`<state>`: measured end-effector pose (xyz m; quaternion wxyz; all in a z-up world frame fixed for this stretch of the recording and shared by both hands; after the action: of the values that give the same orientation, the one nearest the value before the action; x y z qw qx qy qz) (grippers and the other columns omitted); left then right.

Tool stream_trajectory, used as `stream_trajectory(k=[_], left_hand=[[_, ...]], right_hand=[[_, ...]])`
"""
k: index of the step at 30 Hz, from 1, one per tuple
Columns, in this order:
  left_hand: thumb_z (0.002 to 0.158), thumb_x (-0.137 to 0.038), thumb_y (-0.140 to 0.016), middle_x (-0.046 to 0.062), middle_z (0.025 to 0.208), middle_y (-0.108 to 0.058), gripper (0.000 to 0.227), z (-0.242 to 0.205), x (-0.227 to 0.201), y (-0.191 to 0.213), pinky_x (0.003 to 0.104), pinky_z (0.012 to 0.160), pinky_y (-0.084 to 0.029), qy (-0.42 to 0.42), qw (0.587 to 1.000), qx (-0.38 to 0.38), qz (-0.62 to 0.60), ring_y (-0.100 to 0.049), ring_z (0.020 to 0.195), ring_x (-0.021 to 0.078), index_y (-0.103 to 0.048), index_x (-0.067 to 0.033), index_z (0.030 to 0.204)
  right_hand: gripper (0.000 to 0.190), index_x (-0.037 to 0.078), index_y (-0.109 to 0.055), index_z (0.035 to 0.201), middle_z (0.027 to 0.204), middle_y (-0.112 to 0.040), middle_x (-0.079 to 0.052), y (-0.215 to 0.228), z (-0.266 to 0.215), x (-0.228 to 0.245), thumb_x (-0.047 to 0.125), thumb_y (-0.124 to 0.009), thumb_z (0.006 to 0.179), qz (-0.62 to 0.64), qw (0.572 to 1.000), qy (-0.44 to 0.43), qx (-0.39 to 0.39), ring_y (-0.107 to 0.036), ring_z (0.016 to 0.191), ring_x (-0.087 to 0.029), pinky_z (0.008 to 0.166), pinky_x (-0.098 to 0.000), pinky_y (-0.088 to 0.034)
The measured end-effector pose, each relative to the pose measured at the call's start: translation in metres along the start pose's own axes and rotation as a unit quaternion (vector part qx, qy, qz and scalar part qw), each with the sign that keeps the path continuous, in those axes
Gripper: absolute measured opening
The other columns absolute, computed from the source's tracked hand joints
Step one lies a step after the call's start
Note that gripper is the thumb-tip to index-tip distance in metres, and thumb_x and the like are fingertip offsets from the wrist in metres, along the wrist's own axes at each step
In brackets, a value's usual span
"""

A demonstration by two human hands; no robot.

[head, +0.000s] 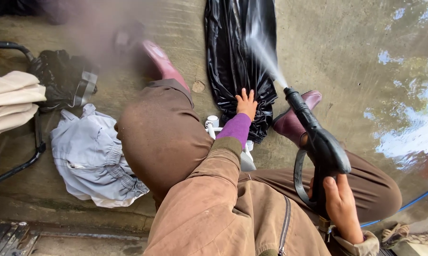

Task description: Washing a pair of black pants using a high-pressure water sprayer while sitting on the ground.

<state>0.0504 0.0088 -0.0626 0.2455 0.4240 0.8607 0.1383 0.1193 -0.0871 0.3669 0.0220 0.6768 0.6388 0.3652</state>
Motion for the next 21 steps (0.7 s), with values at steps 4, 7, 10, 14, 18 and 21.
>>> stream_trajectory(k=[4, 7, 10, 14, 18, 21], left_hand=[[0.093, -0.048, -0.069, 0.016, 0.173, 0.007, 0.085, -0.002, 0.001, -0.001, 0.069, 0.115, -0.026, -0.005, 1.000, 0.013, 0.002, 0.000, 0.154, 0.0551, -0.024, -0.0284, 0.163], [0.094, -0.041, -0.068, 0.015, 0.174, 0.006, 0.082, -0.001, 0.002, 0.000, 0.069, 0.115, -0.026, -0.004, 1.000, 0.016, -0.004, 0.000, 0.155, 0.0536, -0.024, -0.0283, 0.163], [0.091, -0.046, -0.071, 0.015, 0.174, 0.007, 0.086, 0.001, 0.001, -0.001, 0.067, 0.115, -0.027, -0.003, 1.000, 0.018, -0.007, 0.001, 0.155, 0.0540, -0.025, -0.0278, 0.162], [0.096, -0.047, -0.064, 0.016, 0.173, 0.008, 0.085, -0.005, 0.002, 0.001, 0.067, 0.116, -0.025, -0.008, 0.999, 0.031, 0.012, 0.002, 0.155, 0.0549, -0.018, -0.0289, 0.165], [0.095, -0.046, -0.066, 0.013, 0.174, 0.009, 0.086, -0.009, 0.005, 0.003, 0.067, 0.117, -0.024, -0.012, 0.999, 0.036, 0.008, 0.003, 0.155, 0.0532, -0.018, -0.0296, 0.165], [0.093, -0.044, -0.070, 0.013, 0.174, 0.008, 0.087, -0.009, 0.006, 0.004, 0.068, 0.117, -0.024, -0.014, 0.999, 0.031, -0.004, 0.004, 0.155, 0.0533, -0.022, -0.0285, 0.164]], right_hand=[[0.048, -0.003, -0.052, 0.122, 0.074, -0.067, -0.014, -0.001, -0.018, 0.020, 0.039, -0.035, 0.108, 0.051, 0.997, 0.054, -0.015, -0.065, 0.065, -0.023, 0.070, -0.0363, -0.055], [0.059, -0.002, -0.052, 0.125, 0.072, -0.067, -0.011, -0.001, -0.027, -0.002, 0.051, -0.035, 0.105, 0.041, 0.997, 0.060, 0.007, -0.064, 0.064, -0.021, 0.072, -0.0342, -0.053], [0.037, 0.006, -0.058, 0.128, 0.092, -0.071, -0.014, 0.008, -0.026, -0.073, 0.031, -0.044, 0.105, -0.056, 0.995, -0.071, -0.034, -0.065, 0.077, -0.023, 0.079, -0.0378, -0.053], [0.061, 0.013, -0.047, 0.154, 0.122, -0.069, -0.013, -0.006, -0.015, -0.074, 0.040, -0.043, 0.099, -0.120, 0.987, -0.102, 0.003, -0.062, 0.110, -0.025, 0.098, -0.0388, -0.043], [0.056, -0.002, -0.053, 0.116, 0.072, -0.067, -0.011, -0.032, -0.018, 0.034, 0.050, -0.038, 0.106, 0.110, 0.984, 0.118, 0.071, -0.063, 0.065, -0.019, 0.070, -0.0329, -0.053], [0.062, -0.003, -0.048, 0.134, 0.071, -0.067, -0.013, -0.026, -0.021, 0.025, 0.050, -0.039, 0.103, 0.109, 0.989, 0.083, 0.063, -0.063, 0.061, -0.020, 0.060, -0.0322, -0.052]])
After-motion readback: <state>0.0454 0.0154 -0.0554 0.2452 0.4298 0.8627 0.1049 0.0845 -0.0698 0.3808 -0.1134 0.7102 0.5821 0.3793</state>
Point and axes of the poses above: each hand's wrist, its own z-axis towards the middle knuckle, its own y-axis out of the back of the hand, x = y × z, the point moved 8 cm from there along z, towards the middle knuckle
